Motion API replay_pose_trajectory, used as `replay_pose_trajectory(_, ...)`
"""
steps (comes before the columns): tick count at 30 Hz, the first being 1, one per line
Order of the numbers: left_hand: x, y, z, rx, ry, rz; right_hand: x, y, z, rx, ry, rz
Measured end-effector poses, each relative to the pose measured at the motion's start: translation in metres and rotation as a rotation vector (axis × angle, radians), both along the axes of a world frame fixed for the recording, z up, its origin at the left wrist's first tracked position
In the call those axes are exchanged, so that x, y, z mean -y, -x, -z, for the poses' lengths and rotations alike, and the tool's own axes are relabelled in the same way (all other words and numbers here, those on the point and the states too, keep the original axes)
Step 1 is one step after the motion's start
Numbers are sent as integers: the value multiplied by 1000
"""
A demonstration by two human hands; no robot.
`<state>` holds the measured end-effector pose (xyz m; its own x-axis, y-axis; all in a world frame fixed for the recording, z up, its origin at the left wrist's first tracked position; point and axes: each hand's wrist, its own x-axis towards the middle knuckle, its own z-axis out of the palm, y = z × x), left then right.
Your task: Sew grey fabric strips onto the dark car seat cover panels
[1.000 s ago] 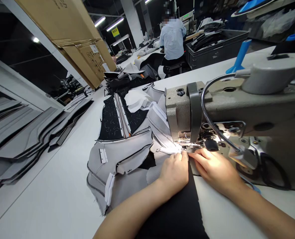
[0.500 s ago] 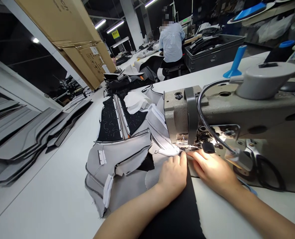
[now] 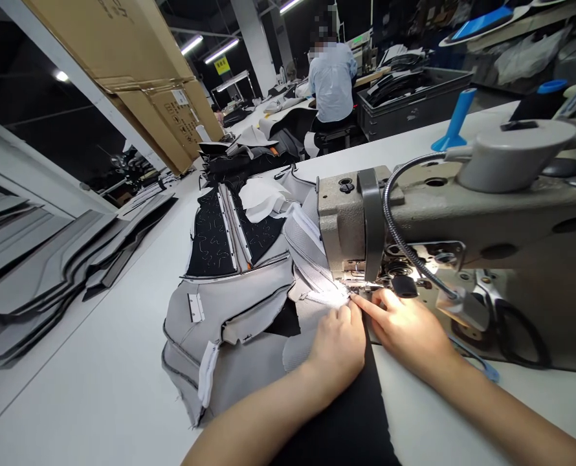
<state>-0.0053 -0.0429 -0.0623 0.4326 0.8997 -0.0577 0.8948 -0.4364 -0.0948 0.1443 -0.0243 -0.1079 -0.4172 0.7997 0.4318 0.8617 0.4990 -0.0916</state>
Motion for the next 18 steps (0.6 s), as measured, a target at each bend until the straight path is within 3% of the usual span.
replay_pose_trajectory(4, 1, -4, 6, -26, -72, -42, 3, 11, -4, 68, -55, 76)
replay_pose_trajectory(9, -11, -6, -3, -13, 83, -99, 4, 11, -7, 24, -25, 91)
replay_pose_trajectory(13, -8, -4, -18, -31, 137, -78, 17, -6, -8, -142, 49, -55)
replay_pose_trajectory(18, 6, -4, -55, -152, 249, 11, 45, -15, -21, -273, 240, -362)
